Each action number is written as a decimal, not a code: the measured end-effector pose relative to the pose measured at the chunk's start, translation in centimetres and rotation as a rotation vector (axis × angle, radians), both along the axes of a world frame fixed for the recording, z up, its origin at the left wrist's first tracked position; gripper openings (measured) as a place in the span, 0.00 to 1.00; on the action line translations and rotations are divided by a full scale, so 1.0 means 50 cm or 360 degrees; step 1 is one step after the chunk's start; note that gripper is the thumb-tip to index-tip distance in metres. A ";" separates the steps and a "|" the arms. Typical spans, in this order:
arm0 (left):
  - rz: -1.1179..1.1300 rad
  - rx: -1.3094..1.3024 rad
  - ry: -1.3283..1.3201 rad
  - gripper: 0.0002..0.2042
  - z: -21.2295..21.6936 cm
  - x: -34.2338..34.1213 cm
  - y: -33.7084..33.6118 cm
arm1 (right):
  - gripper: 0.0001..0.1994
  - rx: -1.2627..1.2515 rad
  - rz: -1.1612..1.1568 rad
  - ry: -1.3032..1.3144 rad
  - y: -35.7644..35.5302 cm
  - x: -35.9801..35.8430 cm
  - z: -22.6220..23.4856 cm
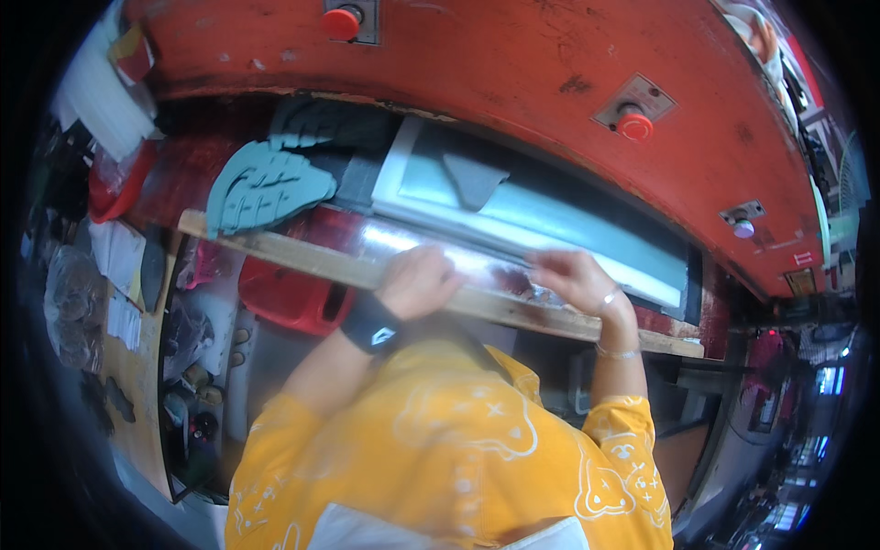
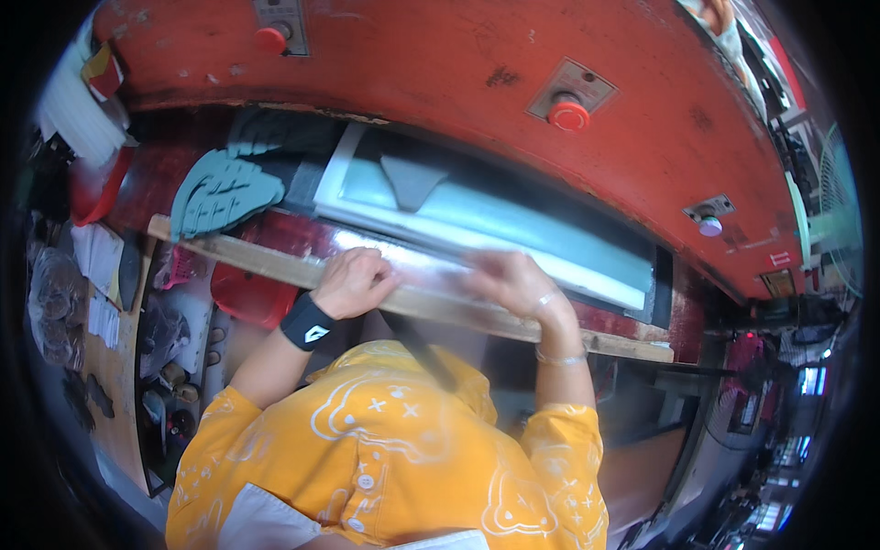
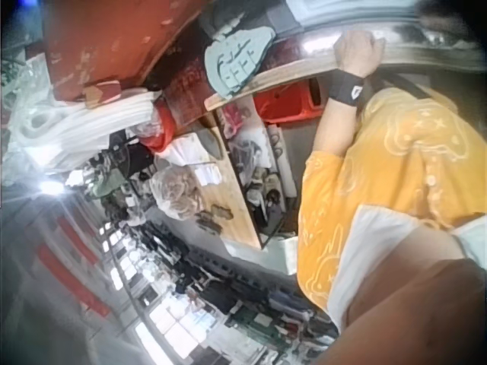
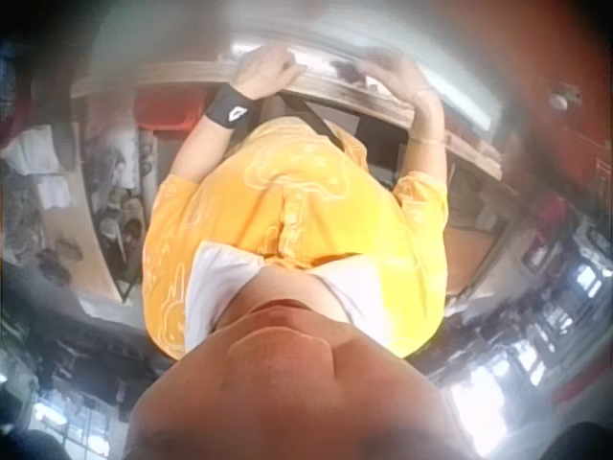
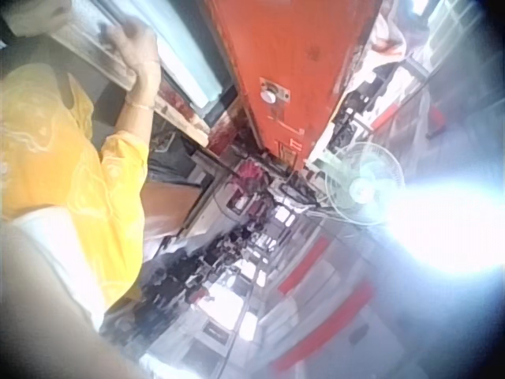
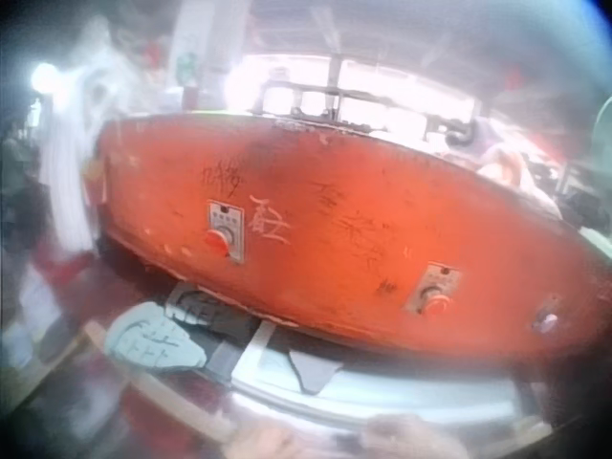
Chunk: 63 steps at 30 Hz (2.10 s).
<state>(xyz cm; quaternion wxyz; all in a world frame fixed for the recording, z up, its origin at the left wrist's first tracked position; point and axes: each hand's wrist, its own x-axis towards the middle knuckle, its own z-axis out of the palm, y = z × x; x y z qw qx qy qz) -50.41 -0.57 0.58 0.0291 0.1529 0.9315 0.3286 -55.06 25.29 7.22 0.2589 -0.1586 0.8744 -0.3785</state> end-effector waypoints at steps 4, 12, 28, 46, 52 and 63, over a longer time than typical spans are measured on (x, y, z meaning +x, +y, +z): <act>0.0316 0.1037 -0.0183 0.12 0.010 -0.079 -0.010 | 0.41 0.0125 -0.0252 0.1089 -0.142 -0.145 -0.027; 0.0453 0.1186 0.0258 0.42 -0.020 -0.251 -0.024 | 0.39 0.0306 -0.0366 0.1105 -0.275 -0.189 -0.102; 0.0327 -0.0344 0.0359 0.34 -0.012 -0.236 0.007 | 0.27 -0.0127 -0.0633 0.0976 -0.055 -0.205 -0.087; 0.0034 0.0459 0.0357 0.19 0.006 -0.135 0.043 | 0.29 -0.0219 -0.1202 0.1657 0.148 -0.212 -0.096; -0.0569 0.0630 0.0261 0.11 -0.035 -0.002 0.123 | 0.32 -0.0350 -0.2198 0.2322 0.428 -0.275 0.035; -0.0181 0.0309 0.0491 0.05 -0.064 0.026 0.142 | 0.31 -0.0627 -0.1895 0.1335 0.322 0.015 -0.090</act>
